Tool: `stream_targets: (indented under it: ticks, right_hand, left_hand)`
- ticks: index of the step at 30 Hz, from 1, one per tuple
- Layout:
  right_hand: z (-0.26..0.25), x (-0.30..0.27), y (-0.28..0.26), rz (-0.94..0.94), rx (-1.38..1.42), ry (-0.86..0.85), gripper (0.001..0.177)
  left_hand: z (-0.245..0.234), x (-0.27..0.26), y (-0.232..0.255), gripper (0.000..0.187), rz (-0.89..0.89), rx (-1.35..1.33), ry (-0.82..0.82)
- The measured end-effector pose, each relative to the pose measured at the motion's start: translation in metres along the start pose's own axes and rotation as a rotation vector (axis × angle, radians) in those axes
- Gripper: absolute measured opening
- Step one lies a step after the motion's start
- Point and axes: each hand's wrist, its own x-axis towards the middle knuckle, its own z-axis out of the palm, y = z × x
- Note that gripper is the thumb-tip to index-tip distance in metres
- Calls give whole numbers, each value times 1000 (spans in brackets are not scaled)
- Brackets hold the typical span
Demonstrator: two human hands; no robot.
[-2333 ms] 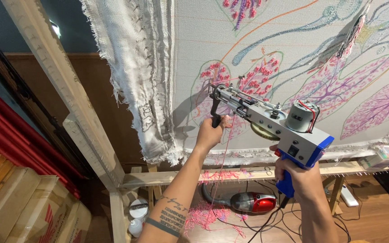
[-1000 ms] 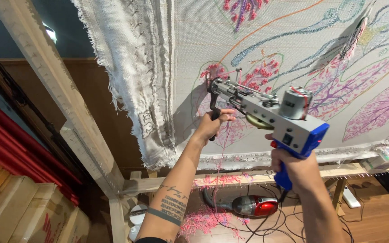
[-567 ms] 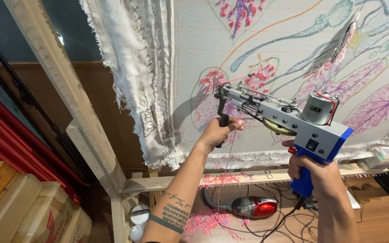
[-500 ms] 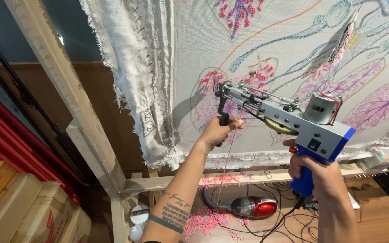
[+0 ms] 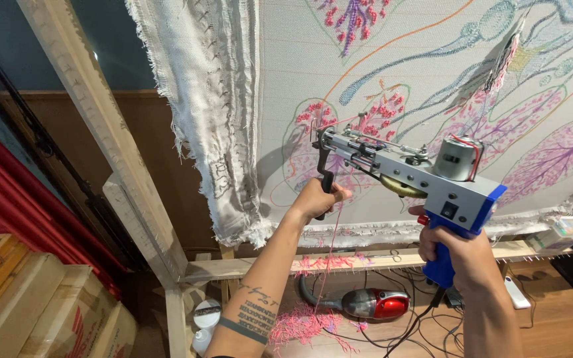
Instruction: Using a tufting gun to insert yarn into a rug canvas mounted on a vertical frame.
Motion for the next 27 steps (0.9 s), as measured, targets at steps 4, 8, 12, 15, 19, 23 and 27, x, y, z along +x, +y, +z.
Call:
stream_targets:
  ticks: [4,8,12,15,19,23,27]
  right_hand:
    - [4,5,5,3,-37,14,40]
    - [7,7,7,25,1,4,39]
    - [12,9,5,30,-23,6,39]
    - [17,13,5,42,-33,34,40]
    - [28,17,6,19,-26,25,35]
    - [56,12,-9,-115,-77,68,33]
    - [79,9,-12,-135,-84,121,31]
  left_hand:
    - [-1,-2,-1,15,-2,-60,15]
    - [-3,0,-2,21,0,-115,15]
    - [-5,3,-3,24,16,-136,11]
    - [-7,4,2,24,1,-105,62]
    - [-12,20,-8,28,-9,-59,85]
    - [-19,46,-30,39,31,-109,82]
    - [-24,77,-55,28,37,-87,145]
